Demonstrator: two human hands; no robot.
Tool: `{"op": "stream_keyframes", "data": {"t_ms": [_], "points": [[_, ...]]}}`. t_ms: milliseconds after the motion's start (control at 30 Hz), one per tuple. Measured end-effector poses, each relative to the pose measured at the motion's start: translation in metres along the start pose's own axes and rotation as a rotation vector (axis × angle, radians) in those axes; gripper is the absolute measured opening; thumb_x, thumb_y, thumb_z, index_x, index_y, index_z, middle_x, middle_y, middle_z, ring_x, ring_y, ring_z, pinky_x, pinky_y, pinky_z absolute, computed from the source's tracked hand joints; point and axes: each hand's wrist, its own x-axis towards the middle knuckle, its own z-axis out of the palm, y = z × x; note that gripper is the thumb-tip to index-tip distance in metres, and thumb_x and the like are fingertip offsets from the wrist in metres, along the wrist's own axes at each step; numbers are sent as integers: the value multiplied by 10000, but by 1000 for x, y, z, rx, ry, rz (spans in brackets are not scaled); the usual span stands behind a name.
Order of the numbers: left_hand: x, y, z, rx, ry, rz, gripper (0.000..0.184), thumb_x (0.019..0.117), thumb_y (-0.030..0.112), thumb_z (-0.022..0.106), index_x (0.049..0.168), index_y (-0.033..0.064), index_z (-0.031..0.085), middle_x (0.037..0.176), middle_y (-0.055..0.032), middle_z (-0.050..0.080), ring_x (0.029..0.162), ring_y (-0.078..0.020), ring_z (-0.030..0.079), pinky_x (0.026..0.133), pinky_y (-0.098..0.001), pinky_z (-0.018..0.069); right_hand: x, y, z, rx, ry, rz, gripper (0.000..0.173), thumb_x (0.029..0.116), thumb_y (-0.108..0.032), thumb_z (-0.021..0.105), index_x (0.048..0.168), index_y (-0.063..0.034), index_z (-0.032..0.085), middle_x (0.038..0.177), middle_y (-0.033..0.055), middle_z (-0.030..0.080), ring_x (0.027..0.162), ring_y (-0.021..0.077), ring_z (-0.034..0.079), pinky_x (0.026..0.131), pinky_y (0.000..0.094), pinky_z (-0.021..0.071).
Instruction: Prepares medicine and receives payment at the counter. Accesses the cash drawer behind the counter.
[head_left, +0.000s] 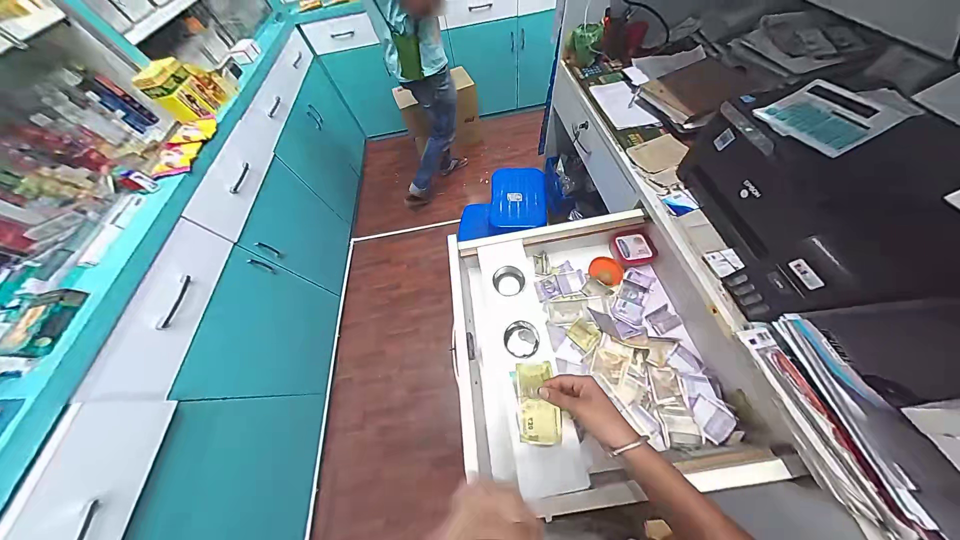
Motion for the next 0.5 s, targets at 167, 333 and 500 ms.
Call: {"op": "stream_keyframes", "data": {"t_ms": [167,333,500], "points": [[-32,-120,3,723,83,-704,804,978,405,638,1519,-119,356,1508,-390,400,1378,-618,380,1065,-770,319,32,5,-51,-132,335,-82,175,958,-96,685,1037,54,729,878,81,716,765,57,628,765,259,529],[-39,-141,50,472,-19,-926,880,1013,180,594,1556,-169,-5,1491,-466,330,1357,-597,426,1137,-634,362,97,12,-135,-224,659,-67,203,950,-126,707,1015,64,734,954,173,722,863,200,657,848,415,521],[-33,-149,54,555,-52,-1005,881,1006,134,597,1587,-102,-22,1483,-420,387,1331,-558,481,1108,-640,395,162,12,-190,-344,772,112,323,887,-259,796,925,56,740,925,215,709,880,304,651,866,529,484]]}}
